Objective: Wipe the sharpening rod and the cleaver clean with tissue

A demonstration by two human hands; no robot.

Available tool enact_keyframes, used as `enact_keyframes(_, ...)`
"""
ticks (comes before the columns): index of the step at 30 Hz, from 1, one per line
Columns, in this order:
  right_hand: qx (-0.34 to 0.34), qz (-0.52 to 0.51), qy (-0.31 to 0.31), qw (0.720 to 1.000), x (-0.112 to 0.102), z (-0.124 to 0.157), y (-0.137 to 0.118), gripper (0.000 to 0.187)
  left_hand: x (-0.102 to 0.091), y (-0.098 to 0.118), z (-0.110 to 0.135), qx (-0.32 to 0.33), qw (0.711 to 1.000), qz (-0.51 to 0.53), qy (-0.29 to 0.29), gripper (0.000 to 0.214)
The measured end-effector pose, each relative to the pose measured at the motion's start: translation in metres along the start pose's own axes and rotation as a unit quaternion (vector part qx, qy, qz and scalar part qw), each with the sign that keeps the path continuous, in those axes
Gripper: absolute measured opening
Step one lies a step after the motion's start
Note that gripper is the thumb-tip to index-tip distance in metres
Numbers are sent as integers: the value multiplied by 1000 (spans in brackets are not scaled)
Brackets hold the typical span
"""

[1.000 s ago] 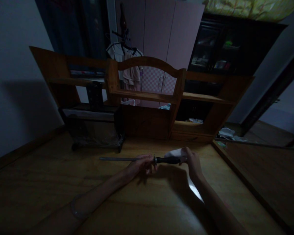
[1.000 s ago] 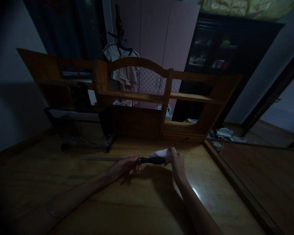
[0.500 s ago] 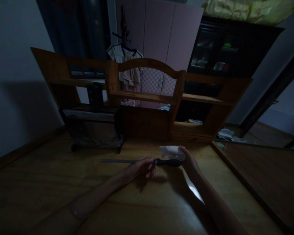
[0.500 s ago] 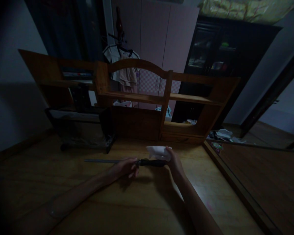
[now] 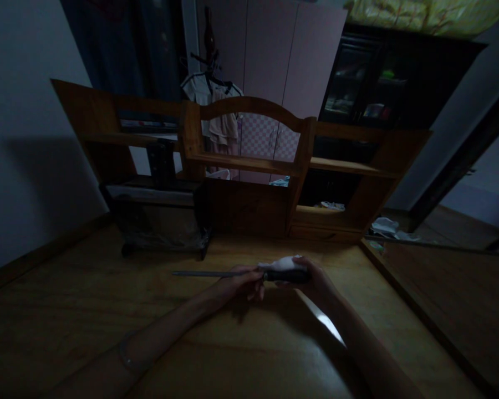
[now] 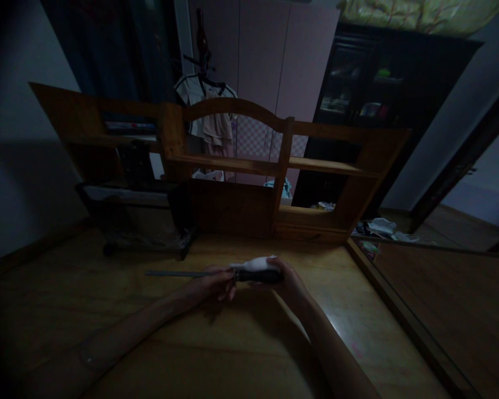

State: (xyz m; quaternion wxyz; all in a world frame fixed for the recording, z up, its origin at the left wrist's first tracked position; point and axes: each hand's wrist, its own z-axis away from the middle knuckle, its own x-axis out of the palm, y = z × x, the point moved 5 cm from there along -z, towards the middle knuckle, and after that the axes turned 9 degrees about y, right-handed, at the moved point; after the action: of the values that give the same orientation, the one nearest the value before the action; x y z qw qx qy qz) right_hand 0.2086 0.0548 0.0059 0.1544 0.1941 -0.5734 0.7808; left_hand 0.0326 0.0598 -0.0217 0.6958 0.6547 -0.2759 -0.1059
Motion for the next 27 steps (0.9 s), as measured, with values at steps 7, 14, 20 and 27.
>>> enact_keyframes(7,-21,-14,39,999,-11,-9,1,14,-12,-10,-9,25,999,-11,23,44)
enact_keyframes(14,-45,2,54,998,-13,-9,-2,17,-7,-8,-6,6,999,1,39,42)
enact_keyframes(20,-75,2,77,994,-14,-9,-7,16,-6,-4,-6,6,998,-2,67,45)
enact_keyframes(27,-138,27,133,981,-24,-9,-12,21,-9,-2,-6,18,996,-1,89,45)
